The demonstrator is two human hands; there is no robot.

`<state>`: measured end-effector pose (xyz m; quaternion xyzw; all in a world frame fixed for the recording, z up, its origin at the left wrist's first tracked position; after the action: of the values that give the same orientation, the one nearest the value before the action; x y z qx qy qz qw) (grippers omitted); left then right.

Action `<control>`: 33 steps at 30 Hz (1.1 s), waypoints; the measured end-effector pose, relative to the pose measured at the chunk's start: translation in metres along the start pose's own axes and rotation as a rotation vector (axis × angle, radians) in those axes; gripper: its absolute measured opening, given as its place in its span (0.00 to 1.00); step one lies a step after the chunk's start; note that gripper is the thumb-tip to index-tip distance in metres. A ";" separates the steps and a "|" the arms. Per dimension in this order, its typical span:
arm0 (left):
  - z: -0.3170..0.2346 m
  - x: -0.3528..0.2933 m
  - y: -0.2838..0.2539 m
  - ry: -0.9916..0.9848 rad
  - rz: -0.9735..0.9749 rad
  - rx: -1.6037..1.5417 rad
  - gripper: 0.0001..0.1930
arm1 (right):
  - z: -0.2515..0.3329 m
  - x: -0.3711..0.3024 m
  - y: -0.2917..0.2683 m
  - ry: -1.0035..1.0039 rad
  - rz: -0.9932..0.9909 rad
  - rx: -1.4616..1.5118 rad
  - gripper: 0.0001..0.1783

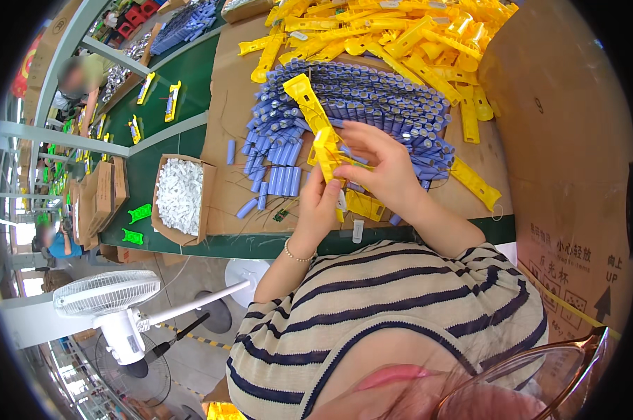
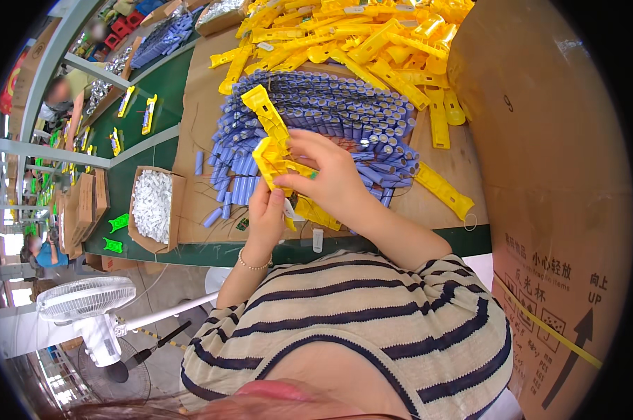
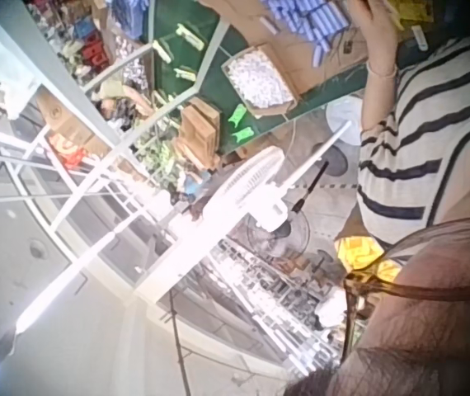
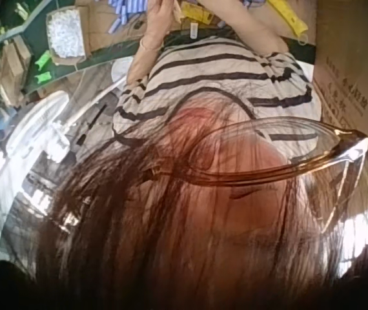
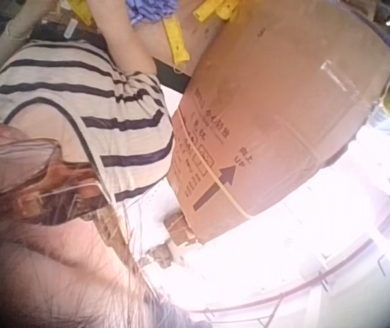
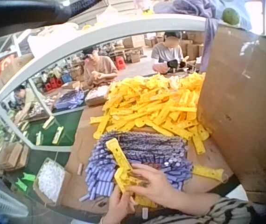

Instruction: The person assembles electronic components and blue batteries into yellow plastic casings by hand.

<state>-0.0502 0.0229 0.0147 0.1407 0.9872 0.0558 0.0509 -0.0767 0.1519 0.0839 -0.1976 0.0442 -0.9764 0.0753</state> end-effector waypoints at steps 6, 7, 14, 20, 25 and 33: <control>-0.014 0.004 -0.001 0.146 -0.086 -0.016 0.22 | 0.010 -0.007 0.003 -0.302 -0.005 -0.414 0.06; -0.015 0.004 -0.001 0.162 -0.102 0.018 0.22 | 0.009 -0.007 0.003 -0.300 -0.007 -0.416 0.06; -0.012 0.004 -0.002 0.194 -0.146 0.038 0.22 | -0.005 -0.010 0.009 -0.299 -0.062 -0.347 0.04; 0.006 0.009 -0.016 0.129 -0.345 -0.060 0.22 | -0.005 -0.020 0.027 -0.423 0.008 -0.572 0.07; -0.001 0.010 -0.014 0.167 -0.359 -0.090 0.20 | -0.012 -0.025 0.035 -0.442 0.037 -0.634 0.06; 0.023 0.004 -0.040 0.016 -0.314 -0.164 0.20 | -0.040 -0.018 0.042 -0.392 0.288 -0.401 0.05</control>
<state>-0.0626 -0.0117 -0.0133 -0.0201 0.9895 0.1287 0.0626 -0.0710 0.1159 0.0357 -0.3846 0.2479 -0.8708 0.1797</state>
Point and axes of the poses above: each hand's wrist, its own x-axis towards the middle knuckle, its own y-axis out of the palm, z = x × y, the point moved 6 cm from there along x, towards the middle knuckle, and after that the axes turned 9 degrees about -y, right-handed, at the moved point
